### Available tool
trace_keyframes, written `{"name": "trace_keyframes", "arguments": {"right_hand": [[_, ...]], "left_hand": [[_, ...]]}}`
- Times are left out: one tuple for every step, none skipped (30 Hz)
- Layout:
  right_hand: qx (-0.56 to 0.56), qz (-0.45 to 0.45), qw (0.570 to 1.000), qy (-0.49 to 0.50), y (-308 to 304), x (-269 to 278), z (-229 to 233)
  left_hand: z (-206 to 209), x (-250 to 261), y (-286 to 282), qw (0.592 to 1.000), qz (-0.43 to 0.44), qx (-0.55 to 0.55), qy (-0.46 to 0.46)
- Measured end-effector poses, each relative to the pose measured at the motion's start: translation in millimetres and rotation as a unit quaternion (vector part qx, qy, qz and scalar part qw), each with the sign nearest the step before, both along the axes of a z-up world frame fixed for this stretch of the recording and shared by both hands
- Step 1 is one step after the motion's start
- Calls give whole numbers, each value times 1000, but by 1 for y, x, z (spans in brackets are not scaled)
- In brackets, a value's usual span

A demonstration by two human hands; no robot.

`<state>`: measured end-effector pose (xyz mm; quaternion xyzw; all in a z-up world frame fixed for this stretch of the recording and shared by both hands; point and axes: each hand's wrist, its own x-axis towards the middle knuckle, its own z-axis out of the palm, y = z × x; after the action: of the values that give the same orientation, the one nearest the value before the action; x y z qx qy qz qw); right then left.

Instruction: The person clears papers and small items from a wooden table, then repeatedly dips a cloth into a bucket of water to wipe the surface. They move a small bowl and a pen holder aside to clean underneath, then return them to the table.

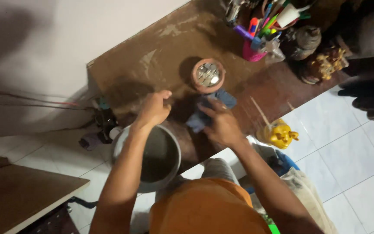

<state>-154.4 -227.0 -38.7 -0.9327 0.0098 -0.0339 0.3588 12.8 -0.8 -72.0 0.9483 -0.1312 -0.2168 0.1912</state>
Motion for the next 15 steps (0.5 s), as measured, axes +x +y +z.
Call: {"name": "trace_keyframes", "arguments": {"right_hand": [[-112,15,990,87,20,11,-2],[-221,29,959,172,41,23,-3],[-223,28,960,168,56,26,-8],[-218,-1,956,194,72,29,-12],[-213,-32,951,224,88,32,-17],[-214,-35,950,223,96,30,-23],[-228,-35,957,179,104,25,-30],[-241,-35,961,135,114,20,-37],[-240,-41,960,137,117,13,-37],[-239,13,961,138,120,6,-37],[-237,64,959,142,121,-4,-36],[-237,54,959,146,121,-20,-45],[-225,91,965,97,117,-35,-53],[-212,127,968,47,113,-49,-60],[-212,123,968,46,111,-65,-68]], "left_hand": [[29,-6,8,998,-49,-17,46],[59,-12,17,990,-98,-34,91],[68,-13,22,991,-98,-35,86],[76,-14,28,986,-117,-19,121],[83,-15,33,978,-140,-2,157],[87,-13,44,977,-143,-4,156],[91,-14,56,978,-149,9,147],[94,-15,68,978,-155,22,138],[86,-14,88,977,-161,23,138],[77,-13,107,977,-160,42,138],[69,-12,124,975,-162,61,139],[75,-14,139,973,-172,61,140],[80,-16,151,973,-158,48,160],[85,-17,163,973,-144,34,179],[74,-17,178,973,-147,35,177]]}}
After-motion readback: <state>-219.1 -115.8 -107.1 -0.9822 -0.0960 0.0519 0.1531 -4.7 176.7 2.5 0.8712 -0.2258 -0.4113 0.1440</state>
